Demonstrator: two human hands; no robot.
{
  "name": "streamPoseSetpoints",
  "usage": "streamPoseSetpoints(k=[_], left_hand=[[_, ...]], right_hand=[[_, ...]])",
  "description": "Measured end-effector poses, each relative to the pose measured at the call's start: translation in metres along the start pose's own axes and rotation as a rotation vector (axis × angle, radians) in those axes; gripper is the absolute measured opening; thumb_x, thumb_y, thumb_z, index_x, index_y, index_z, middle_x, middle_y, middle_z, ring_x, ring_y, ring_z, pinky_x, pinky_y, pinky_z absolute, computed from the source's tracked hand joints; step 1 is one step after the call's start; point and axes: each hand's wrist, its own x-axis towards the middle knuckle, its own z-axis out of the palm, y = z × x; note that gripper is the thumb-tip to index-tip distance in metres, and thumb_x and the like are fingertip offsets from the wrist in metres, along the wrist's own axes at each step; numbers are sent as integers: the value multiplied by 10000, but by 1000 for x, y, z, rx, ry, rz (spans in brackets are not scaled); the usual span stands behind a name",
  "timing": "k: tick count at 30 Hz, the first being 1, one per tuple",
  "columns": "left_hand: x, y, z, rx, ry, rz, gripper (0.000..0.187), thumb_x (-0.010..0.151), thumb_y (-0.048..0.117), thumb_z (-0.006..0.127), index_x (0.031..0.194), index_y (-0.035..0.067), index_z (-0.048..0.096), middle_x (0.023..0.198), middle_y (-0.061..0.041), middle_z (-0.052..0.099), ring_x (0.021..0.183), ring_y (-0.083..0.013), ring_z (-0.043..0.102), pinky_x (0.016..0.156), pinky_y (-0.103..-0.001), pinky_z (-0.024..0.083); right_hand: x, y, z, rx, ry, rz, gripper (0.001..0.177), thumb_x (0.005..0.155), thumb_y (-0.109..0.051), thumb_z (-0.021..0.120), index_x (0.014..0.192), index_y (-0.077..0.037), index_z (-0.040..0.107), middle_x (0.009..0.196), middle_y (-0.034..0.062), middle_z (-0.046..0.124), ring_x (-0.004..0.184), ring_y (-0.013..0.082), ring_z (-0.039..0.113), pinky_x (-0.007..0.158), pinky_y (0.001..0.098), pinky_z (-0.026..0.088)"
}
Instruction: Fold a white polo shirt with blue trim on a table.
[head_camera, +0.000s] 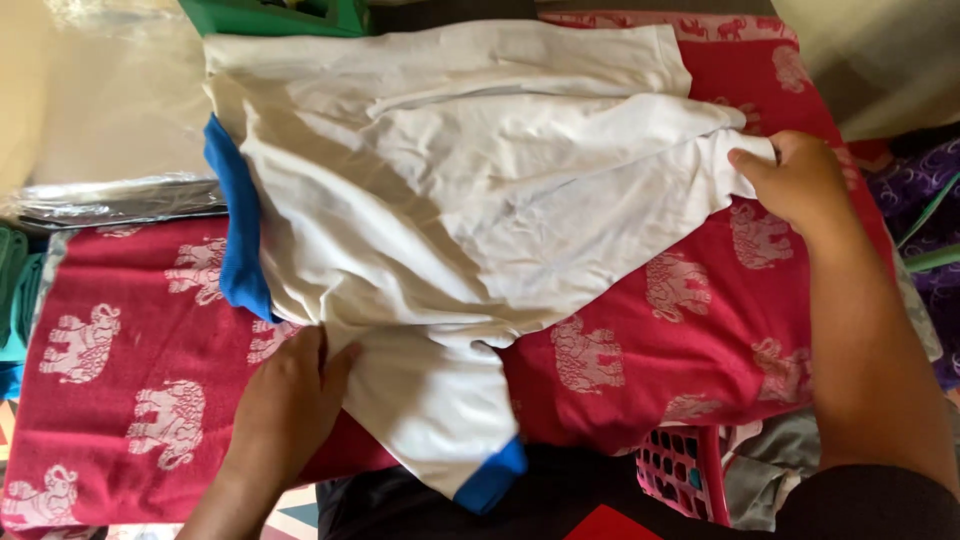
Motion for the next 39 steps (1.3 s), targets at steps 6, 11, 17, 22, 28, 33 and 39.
streamPoseSetpoints(k=[6, 11, 17, 22, 28, 33, 39], left_hand=[[5, -53, -42, -645, 291, -33, 200, 1071, 299, 592, 1147, 119, 631, 884, -64, 647, 765, -181, 550, 618, -367, 414], [-18, -98, -85, -438, 435, -166, 291, 1143, 368, 574, 1211, 87, 605, 978, -145, 621, 857, -308, 559, 692, -485, 403], [-19, -98, -94, -518, -80, -484, 541, 992, 117, 679, 1506, 75, 514, 1033, -441, 794, 773, -596, 735, 694, -637, 567], [18, -98, -102, -125, -15, -327, 843, 883, 398, 702, 1577, 43, 381, 1396, -240, 627, 1220, -393, 660, 832, -599, 633], [105, -38, -155, -87, 291, -5, 449, 1115, 350, 525, 1342, 6, 703, 1248, -268, 705, 1103, -471, 655, 858, -610, 493], [257, -40, -151, -48, 415, 7, 505, 1145, 493, 524, 1142, -7, 594, 1128, -199, 610, 1025, -415, 563, 806, -558, 430], [339, -19, -146, -96, 249, -149, 715, 1073, 607, 527, 1000, -96, 633, 985, -225, 659, 905, -414, 641, 722, -511, 493]], right_hand=[[-25, 38, -33, 136, 70, -80, 313, 1109, -257, 727, 1258, 15, 681, 1087, 175, 709, 909, 270, 634, 694, 447, 466], [-71, 111, -42, 314, -42, 25, 366, 1022, -213, 759, 1300, -12, 633, 949, 220, 686, 719, 296, 608, 540, 443, 459], [-148, 40, -50, -42, -456, 289, 472, 901, -235, 719, 1316, -10, 698, 1195, 218, 821, 1053, 370, 794, 859, 455, 578], [-101, 53, -39, -65, -247, 101, 506, 915, -330, 744, 1332, -49, 694, 1094, 169, 762, 996, 288, 697, 868, 410, 495], [-6, -65, -32, 26, -186, -18, 376, 1084, -304, 589, 1354, -59, 683, 1406, 134, 645, 1247, 289, 597, 981, 441, 444], [88, -88, 23, -45, -83, -20, 302, 1102, -356, 599, 1070, -66, 676, 1061, 154, 678, 921, 353, 633, 743, 497, 459], [193, -62, 85, -145, 67, 9, 631, 1035, -530, 719, 980, 80, 567, 1017, 280, 604, 903, 447, 591, 725, 558, 441]])
